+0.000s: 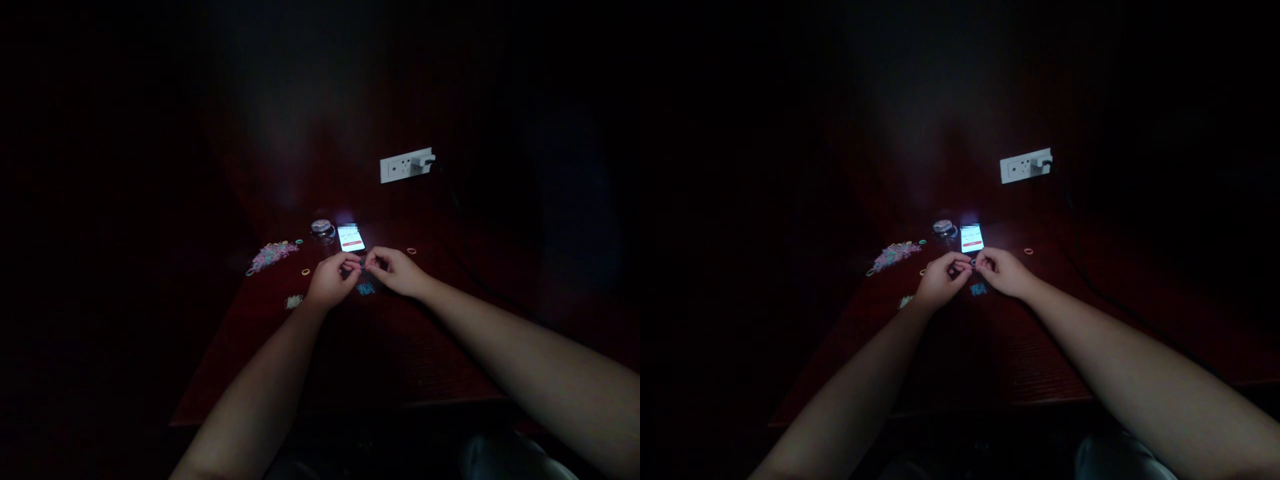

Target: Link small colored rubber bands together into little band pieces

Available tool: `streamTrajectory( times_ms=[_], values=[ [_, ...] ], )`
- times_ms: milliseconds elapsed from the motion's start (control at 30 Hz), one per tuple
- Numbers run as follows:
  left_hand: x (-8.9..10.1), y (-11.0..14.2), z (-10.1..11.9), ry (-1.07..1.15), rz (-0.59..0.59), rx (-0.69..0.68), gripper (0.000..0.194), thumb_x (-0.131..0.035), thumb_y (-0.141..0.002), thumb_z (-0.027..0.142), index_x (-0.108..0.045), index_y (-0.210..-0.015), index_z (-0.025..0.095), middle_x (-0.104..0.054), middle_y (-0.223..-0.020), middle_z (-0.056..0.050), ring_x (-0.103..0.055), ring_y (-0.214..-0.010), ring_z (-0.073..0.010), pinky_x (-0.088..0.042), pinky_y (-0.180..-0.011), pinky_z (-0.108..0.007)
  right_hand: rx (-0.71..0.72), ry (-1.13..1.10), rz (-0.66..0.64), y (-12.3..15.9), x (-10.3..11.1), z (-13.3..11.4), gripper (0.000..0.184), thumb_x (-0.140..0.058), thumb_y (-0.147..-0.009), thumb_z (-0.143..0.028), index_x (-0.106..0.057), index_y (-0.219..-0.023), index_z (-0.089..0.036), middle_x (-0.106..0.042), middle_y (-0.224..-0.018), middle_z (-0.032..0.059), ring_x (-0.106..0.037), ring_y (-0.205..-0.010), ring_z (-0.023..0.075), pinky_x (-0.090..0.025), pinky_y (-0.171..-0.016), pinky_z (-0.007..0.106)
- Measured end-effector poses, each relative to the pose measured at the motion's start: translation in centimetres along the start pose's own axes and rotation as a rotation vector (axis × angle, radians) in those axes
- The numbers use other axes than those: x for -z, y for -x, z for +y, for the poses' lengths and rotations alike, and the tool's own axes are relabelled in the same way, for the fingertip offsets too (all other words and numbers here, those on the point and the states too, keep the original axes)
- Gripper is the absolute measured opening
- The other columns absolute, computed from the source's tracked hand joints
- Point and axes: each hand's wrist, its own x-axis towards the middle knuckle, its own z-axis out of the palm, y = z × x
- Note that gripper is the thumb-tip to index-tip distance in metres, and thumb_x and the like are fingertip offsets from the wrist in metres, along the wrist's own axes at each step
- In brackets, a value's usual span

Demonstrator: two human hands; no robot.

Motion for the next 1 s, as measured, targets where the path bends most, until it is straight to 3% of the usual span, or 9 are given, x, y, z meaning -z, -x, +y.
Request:
streamTrajectory(
  times_ms=[367,700,1000],
  values=[
    [0.03,0.04,-0.06,-0.009,0.020,0.003,0.021,-0.061,-0.079,0.014,-0.064,-0.099,0.019,-0.071,-0.089,-0.003,-0.066,-0.079,-0.0127,-0.052,-0.071,-0.024,0.001,0.057,0.009,-0.06,0.02,0.41,0.008,-0.050,-0.082,-0.020,-0.057,-0.081,-0.017,-0.059,-0.077,0.0031,-0.053,-0.070,0.0155,-0.040,-0.062,0.026],
    [0.08,0.01,-0.11,-0.038,0.058,0.023,0.021,-0.063,-0.077,0.017,-0.065,-0.098,0.018,-0.071,-0.085,-0.002,-0.066,-0.076,-0.0125,-0.050,-0.068,-0.024,-0.028,-0.026,0.003,0.05,0.03,-0.07,0.009,-0.056,-0.079,-0.025,-0.055,-0.076,-0.017,-0.051,-0.065,-0.0007,-0.046,-0.058,0.0118,-0.038,-0.053,0.024],
    [0.04,-0.02,-0.02,-0.031,0.045,0.032,0.019,-0.064,-0.077,0.018,-0.065,-0.096,0.019,-0.071,-0.085,-0.003,-0.065,-0.076,-0.0128,-0.051,-0.069,-0.024,-0.050,-0.088,-0.020,0.17,-0.12,-0.25,0.015,-0.062,-0.076,-0.026,-0.056,-0.085,-0.016,-0.050,-0.066,-0.0014,-0.045,-0.057,0.0105,-0.038,-0.051,0.023]
  ],
)
